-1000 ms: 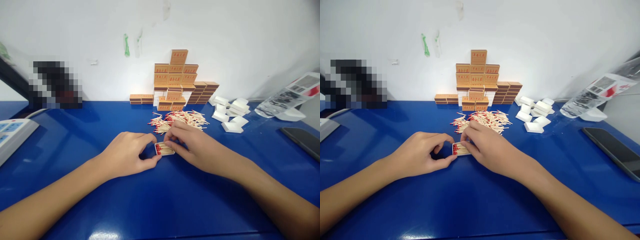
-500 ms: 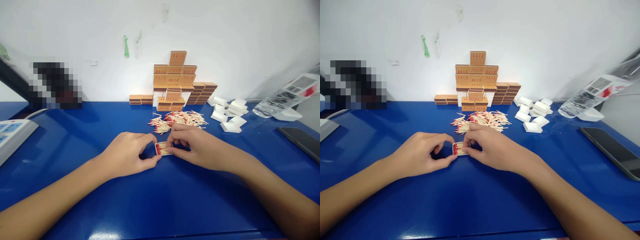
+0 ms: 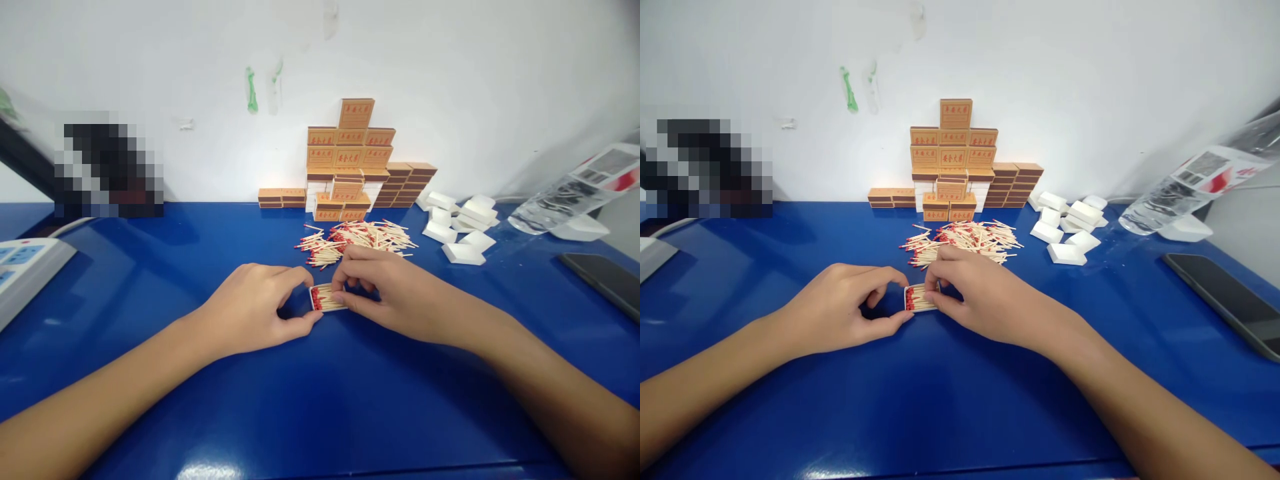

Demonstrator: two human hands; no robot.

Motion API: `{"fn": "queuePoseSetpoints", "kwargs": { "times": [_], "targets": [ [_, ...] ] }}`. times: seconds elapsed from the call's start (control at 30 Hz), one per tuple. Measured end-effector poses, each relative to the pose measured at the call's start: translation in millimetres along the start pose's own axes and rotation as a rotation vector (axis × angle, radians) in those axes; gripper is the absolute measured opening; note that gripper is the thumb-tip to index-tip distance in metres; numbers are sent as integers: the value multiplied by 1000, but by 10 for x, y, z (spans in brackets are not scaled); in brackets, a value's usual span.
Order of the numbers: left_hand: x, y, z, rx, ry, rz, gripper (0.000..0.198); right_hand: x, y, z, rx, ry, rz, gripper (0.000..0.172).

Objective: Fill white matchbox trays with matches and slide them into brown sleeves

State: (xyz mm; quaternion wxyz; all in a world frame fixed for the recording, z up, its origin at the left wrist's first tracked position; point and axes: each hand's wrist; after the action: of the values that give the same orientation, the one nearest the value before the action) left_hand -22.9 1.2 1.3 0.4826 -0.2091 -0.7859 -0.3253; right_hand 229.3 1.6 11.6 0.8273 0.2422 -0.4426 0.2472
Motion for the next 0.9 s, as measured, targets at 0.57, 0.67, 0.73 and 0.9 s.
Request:
{"fn": "queuePoseSetpoints", "kwargs": {
  "times": [0.57,0.67,0.73,0.9],
  "targets": [
    [-18,-31,-8,-79,-31,49,21,-160,202,-215,84,-287,-251,13],
    [-12,-26,5,-77,-22,34,22,-127,183,-234,97,-277,-233,13],
    [-8,-22,14,-66,-8,18,23,-74,155,-239,107,-241,-245,12],
    [-5,-10,18,-13,14,2,23,131,62,-175,59,-78,-132,13]
  ]
}}
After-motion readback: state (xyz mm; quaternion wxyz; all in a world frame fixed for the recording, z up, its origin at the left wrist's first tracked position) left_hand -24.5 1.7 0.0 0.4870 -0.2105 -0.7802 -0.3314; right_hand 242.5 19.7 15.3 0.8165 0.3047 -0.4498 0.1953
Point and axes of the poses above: each hand's wrist, its own y-axis towards the middle knuckle, its own x-axis out of the back of the hand, z = x × y, and after that the axes turned 3 degrees about -z, right-handed
